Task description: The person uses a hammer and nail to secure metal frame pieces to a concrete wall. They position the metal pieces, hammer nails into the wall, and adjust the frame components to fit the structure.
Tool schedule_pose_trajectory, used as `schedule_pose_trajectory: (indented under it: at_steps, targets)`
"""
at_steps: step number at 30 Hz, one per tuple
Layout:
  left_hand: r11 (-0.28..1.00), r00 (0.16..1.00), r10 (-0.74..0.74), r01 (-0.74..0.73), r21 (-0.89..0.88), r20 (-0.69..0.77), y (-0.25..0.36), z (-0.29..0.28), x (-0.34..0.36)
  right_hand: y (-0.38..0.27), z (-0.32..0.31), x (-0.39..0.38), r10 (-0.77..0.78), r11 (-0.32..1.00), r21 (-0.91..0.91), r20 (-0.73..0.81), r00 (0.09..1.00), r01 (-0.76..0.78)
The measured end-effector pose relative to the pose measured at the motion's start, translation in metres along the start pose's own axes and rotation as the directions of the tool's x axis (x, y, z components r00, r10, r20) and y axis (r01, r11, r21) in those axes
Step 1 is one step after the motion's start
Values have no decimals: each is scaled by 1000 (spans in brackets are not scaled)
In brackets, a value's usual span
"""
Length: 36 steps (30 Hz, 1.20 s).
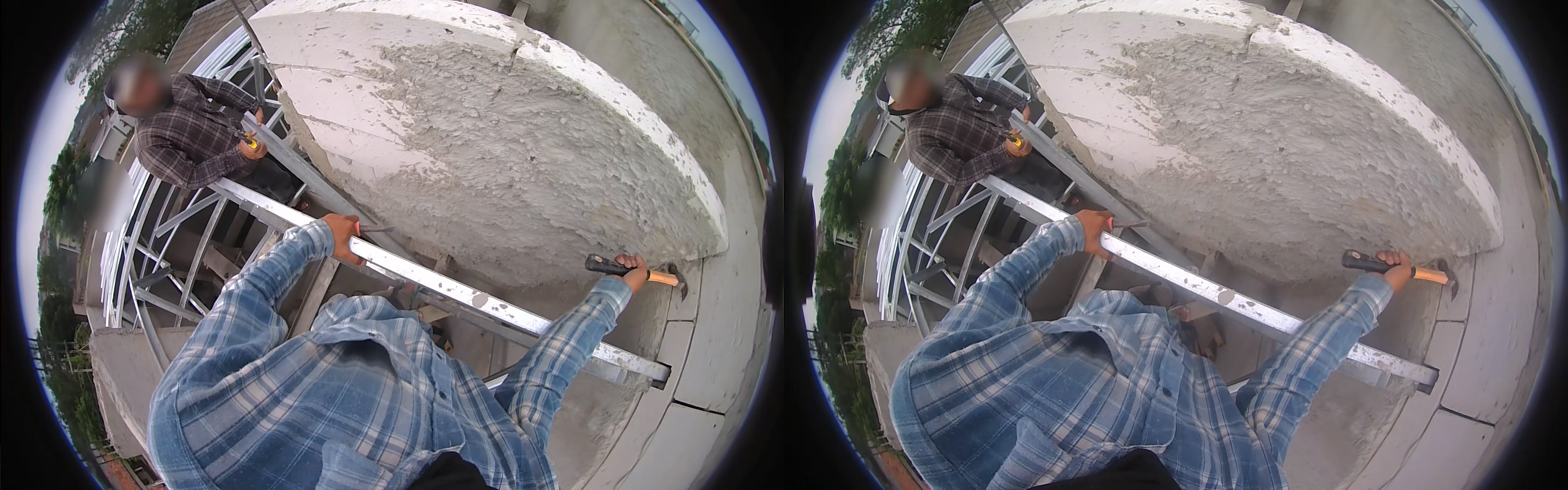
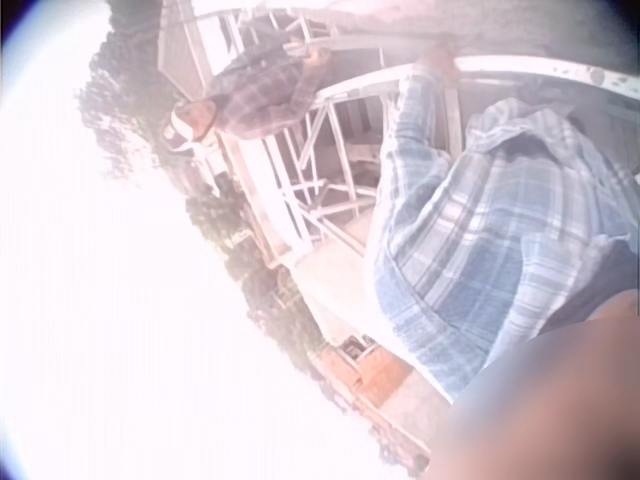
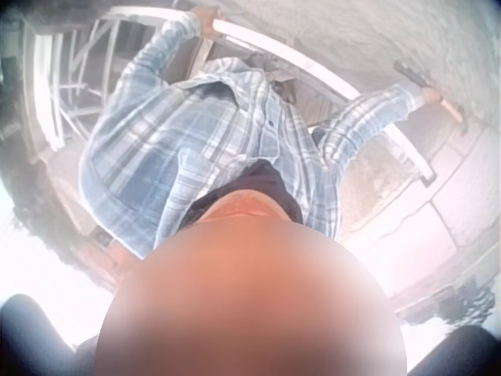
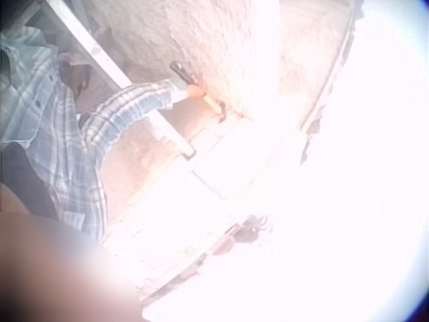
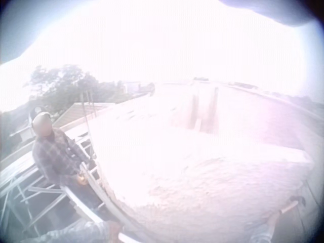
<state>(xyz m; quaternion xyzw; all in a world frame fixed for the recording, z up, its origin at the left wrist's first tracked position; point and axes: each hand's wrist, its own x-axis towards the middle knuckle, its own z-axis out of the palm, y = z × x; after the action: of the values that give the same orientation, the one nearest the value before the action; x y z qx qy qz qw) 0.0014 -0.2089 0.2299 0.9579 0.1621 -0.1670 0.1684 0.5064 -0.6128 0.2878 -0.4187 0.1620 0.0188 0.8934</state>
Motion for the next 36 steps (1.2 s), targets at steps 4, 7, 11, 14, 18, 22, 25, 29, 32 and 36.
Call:
schedule_pose_trajectory:
  at_steps: [4, 7, 11, 14, 18, 22, 25, 29, 32, 36]
  targets:
    - [999, 998, -42, 42, -1, 36, 1, 1, -4, 1, 5, -8, 1, 1000, 4, -2, 1000, -1]
    - [998, 998, -47, 49, -28, 49, 2, -3, -3, 1, -5, 6, 0, 1000, 7, 12, 1000, 0]
    - [998, 998, -67, 67, -13, 16, 0, 0, -6, 3, -4, 4, -15, 1000, 4, 11, 1000, 15]
    - [998, 998, -70, 70, 0, 6, -9, 10, -5, 3, -1, -5, -1, 1000, 3, 8, 1000, 0]
    - [999, 997, -22, 21, 27, 74, -6, 2, 6, -1, 4, -13, -12, 997, 79, -7, 1000, 12]
    - [998, 998, -55, 56, -25, 35, -10, 4, -1, 4, 21, -23, -83, 997, 1, 7, 997, 83]
    - [1000, 996, -9, 10, -9, 94, 4, -9, 8, -14, 21, -40, -159, 987, 10, 33, 987, 159]
    - [999, 999, 7, -5, -44, 51, -3, -6, 10, -44, 22, -99, -286, 954, -47, 167, 943, 298]
    - [998, 996, -12, 17, -58, 86, -2, -4, 9, -76, 23, -158, -342, 906, -164, 264, 902, 391]
    - [997, 999, 4, 0, -79, 45, 6, -9, 0, -75, -13, -179, -522, 640, -523, 242, 818, 563]
